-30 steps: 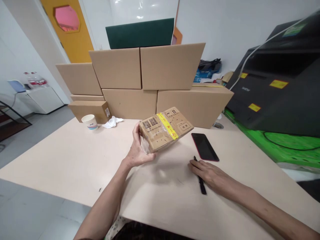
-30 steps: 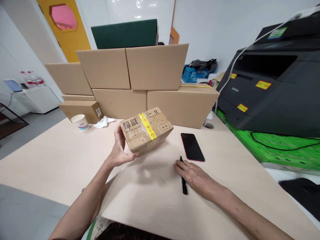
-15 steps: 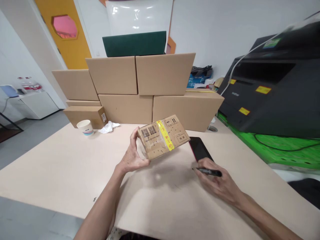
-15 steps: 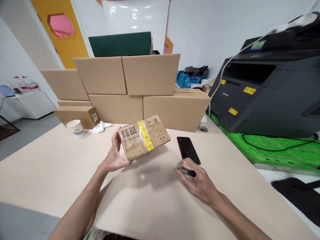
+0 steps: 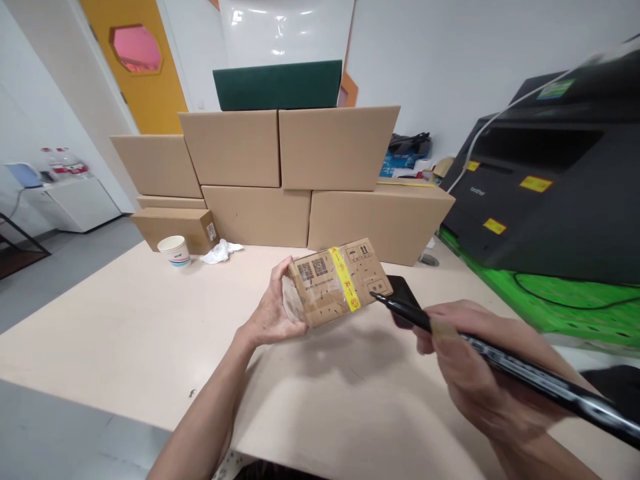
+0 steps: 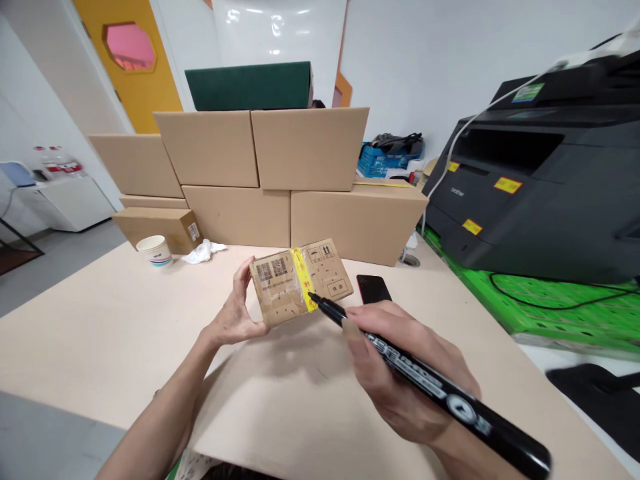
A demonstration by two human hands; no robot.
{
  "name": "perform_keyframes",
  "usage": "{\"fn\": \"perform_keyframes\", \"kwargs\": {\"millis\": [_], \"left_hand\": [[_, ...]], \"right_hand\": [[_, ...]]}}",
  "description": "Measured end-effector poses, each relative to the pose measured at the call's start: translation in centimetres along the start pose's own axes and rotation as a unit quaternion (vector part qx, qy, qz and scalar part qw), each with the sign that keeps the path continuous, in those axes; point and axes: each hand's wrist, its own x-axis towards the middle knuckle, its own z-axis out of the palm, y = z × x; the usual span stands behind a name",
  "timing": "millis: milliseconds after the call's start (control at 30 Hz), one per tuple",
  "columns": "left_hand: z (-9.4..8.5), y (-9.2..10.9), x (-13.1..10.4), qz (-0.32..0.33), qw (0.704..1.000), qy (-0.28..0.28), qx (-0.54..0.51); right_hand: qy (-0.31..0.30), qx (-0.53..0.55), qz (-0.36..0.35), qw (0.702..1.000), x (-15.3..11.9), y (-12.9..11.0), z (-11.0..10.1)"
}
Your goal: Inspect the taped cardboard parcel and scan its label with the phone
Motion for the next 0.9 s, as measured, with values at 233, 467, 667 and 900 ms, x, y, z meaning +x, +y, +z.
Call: {"fn": "perform_keyframes", "kwargs": {"millis": [233,467,667,900], "left_hand": [[0.0,-0.3,0.3,0.037,0.999,-0.001,0.032],[-0.1,-1.2,0.3,0.033,0.999,-0.009,0.014],[-0.3,-1.4,0.3,0.037,0.999,-0.015,0.016],[-0.3,-1.3,0.2,0.046,0.998,-0.013,0.029]], "right_hand": [[-0.085,-0.059,-0.059,0.993,1.5,1.4,1.8],[-0.104,-0.215,-0.145,0.96,-2.5,3.3,-3.1],[-0.362,-0.257,-0.137,0.885,-6.9,8.2,-3.1],[-0.462,-0.284,-0.025,0.84,-8.7,10.4,-2.5]]}}
